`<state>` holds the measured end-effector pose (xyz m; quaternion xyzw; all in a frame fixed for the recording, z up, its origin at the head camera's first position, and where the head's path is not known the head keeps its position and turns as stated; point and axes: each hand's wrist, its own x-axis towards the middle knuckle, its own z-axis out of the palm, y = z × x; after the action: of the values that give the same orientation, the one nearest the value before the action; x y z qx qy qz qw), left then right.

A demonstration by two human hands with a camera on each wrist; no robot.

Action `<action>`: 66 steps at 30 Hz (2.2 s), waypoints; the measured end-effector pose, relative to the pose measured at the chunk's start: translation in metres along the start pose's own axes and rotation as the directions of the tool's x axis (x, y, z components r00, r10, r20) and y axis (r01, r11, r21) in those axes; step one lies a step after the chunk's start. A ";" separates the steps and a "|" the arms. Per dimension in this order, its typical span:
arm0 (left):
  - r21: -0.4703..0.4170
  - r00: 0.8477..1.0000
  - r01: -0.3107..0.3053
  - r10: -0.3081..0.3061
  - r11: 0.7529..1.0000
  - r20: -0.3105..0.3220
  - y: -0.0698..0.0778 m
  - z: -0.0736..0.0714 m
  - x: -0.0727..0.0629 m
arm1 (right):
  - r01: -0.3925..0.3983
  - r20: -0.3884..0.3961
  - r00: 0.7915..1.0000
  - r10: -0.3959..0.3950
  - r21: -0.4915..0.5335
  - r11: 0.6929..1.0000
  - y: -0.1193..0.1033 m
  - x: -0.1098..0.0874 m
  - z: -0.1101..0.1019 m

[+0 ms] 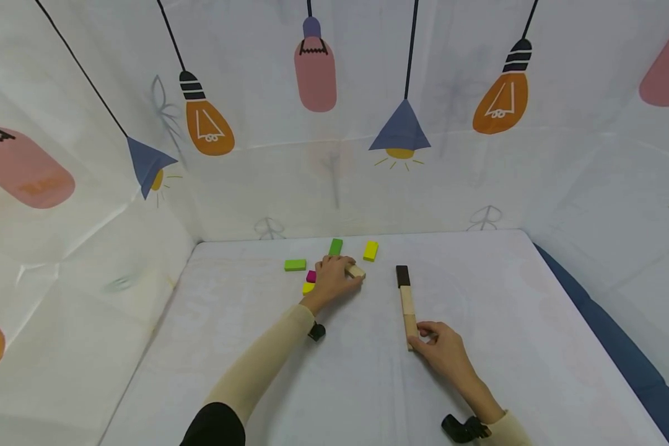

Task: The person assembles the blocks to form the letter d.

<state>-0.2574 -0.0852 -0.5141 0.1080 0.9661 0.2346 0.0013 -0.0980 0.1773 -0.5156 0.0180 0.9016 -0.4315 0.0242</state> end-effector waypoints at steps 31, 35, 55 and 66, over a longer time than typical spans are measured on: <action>-0.190 0.970 -0.209 0.228 0.959 0.083 0.034 0.001 0.046 | -0.045 0.017 0.999 0.045 0.008 0.999 0.001 0.007 0.002; -0.171 0.956 -0.258 0.278 0.951 0.100 0.043 0.004 0.051 | -0.054 0.011 0.998 0.054 0.005 0.999 0.003 0.007 0.002; -0.075 0.923 -0.346 0.354 0.935 0.149 0.070 0.020 0.069 | -0.068 -0.004 0.998 0.068 0.033 0.997 0.002 0.002 0.002; -0.037 0.922 -0.337 0.338 0.941 0.189 0.076 0.025 0.078 | -0.065 -0.006 0.998 0.066 0.037 0.997 0.003 0.002 0.003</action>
<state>-0.3168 0.0089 -0.4980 0.2948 0.9279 0.2215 0.0544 -0.0997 0.1770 -0.5197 0.0495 0.8926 -0.4467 0.0348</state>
